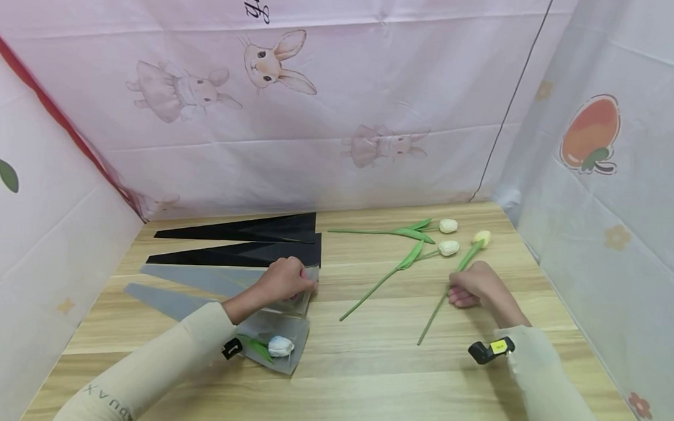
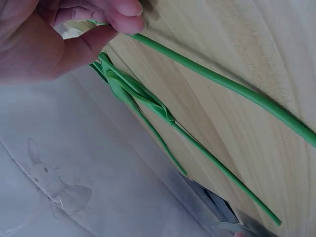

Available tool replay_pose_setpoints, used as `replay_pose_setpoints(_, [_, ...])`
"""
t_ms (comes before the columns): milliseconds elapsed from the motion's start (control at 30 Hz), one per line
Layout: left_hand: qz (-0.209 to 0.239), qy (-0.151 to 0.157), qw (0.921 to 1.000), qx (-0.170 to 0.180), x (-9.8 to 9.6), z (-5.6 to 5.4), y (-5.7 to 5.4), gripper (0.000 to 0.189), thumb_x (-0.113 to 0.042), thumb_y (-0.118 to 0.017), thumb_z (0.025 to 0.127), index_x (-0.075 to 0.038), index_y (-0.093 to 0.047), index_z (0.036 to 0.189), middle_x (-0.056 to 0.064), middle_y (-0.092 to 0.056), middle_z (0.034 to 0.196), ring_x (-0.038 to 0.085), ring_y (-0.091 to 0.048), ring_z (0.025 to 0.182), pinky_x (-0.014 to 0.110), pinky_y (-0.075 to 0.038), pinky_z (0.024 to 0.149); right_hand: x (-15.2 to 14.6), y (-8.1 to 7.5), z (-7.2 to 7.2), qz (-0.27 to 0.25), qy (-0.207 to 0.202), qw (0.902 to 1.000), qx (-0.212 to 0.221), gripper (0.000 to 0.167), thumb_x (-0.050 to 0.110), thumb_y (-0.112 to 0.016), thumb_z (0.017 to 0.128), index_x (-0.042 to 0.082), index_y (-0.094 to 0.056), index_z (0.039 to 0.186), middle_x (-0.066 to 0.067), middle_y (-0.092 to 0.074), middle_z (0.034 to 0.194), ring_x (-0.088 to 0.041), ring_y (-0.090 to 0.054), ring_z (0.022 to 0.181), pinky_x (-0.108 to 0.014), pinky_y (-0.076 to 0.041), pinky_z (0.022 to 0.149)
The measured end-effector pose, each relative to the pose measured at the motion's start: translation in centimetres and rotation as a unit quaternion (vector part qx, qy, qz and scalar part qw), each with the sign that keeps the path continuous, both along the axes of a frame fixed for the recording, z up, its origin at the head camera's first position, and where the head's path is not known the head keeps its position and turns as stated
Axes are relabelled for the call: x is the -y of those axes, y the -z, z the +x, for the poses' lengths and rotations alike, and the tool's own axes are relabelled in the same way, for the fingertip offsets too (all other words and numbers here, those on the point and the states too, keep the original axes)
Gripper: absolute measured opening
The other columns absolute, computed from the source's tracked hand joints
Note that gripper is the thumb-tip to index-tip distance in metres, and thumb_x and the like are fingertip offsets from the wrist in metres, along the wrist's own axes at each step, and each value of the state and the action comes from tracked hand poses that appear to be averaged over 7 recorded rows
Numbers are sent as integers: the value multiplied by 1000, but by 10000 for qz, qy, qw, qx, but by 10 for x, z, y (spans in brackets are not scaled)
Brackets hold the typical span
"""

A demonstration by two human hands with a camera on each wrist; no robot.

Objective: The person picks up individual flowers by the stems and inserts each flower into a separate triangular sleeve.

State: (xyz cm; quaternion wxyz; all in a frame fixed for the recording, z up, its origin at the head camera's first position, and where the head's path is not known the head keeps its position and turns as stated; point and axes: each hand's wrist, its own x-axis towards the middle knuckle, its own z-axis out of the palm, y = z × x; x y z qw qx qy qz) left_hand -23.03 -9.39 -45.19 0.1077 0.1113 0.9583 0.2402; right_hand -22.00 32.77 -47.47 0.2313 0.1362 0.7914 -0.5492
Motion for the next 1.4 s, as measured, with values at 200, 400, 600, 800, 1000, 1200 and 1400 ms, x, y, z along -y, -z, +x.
replay_pose_setpoints(200, [-14, -6, 10000, 77, 0, 1, -4, 54, -29, -78, 87, -18, -48, 44, -6, -41, 37, 11, -42, 37, 26, -30, 43, -7, -3, 1, -188, 78, 9996, -184, 26, 7, -55, 98, -16, -64, 106, -2, -74, 70, -10, -74, 61, -28, -63, 64])
replay_pose_setpoints(400, [76, 52, 9999, 98, 2, 0, -7, 53, -28, -79, 88, -16, -50, 45, -6, -42, 37, 12, -43, 36, 26, -33, 44, -12, -11, 0, -66, 25, 9990, -434, 28, 8, -54, 99, -17, -62, 109, 0, -74, 70, -9, -74, 63, -29, -63, 65])
replay_pose_setpoints(600, [224, 141, 9996, 80, 4, 0, -9, 50, -28, -79, 89, -9, -57, 48, -5, -42, 37, 12, -43, 36, 26, -32, 45, -15, -26, 2, 159, -22, 9971, -743, 33, 11, -52, 102, -18, -60, 114, 2, -75, 72, -8, -74, 65, -29, -63, 67])
replay_pose_setpoints(800, [243, 217, 9994, 149, 6, 0, -12, 52, -29, -80, 90, -8, -57, 49, -4, -43, 38, 12, -41, 37, 25, -29, 44, -10, -43, 5, 293, 93, 9917, -1250, 29, 10, -53, 100, -15, -61, 113, 4, -74, 71, -8, -74, 65, -30, -64, 68])
replay_pose_setpoints(1000, [202, 178, 9995, 151, 7, -1, -18, 45, -28, -82, 88, -5, -65, 53, -1, -52, 41, 12, -48, 39, 25, -35, 47, 2, -61, 7, 169, 225, 9821, -1865, 24, 9, -54, 99, -12, -64, 106, 6, -74, 70, -7, -74, 64, -30, -63, 68])
replay_pose_setpoints(1200, [214, 217, 9995, 19, 8, -1, -26, 43, -31, -82, 89, -8, -66, 55, 2, -63, 48, 15, -58, 43, 25, -42, 50, 20, -82, 9, 255, 220, 9725, -2305, 29, 10, -55, 100, -16, -62, 109, 9, -74, 71, -6, -75, 64, -29, -63, 67])
replay_pose_setpoints(1400, [283, 233, 9993, 107, 11, 1, -32, 39, -31, -83, 88, -10, -68, 59, 4, -67, 53, 17, -62, 46, 28, -48, 49, 39, -96, 9, 367, 110, 9668, -2528, 35, 14, -57, 101, -18, -62, 114, 8, -75, 74, -6, -75, 67, -30, -63, 69])
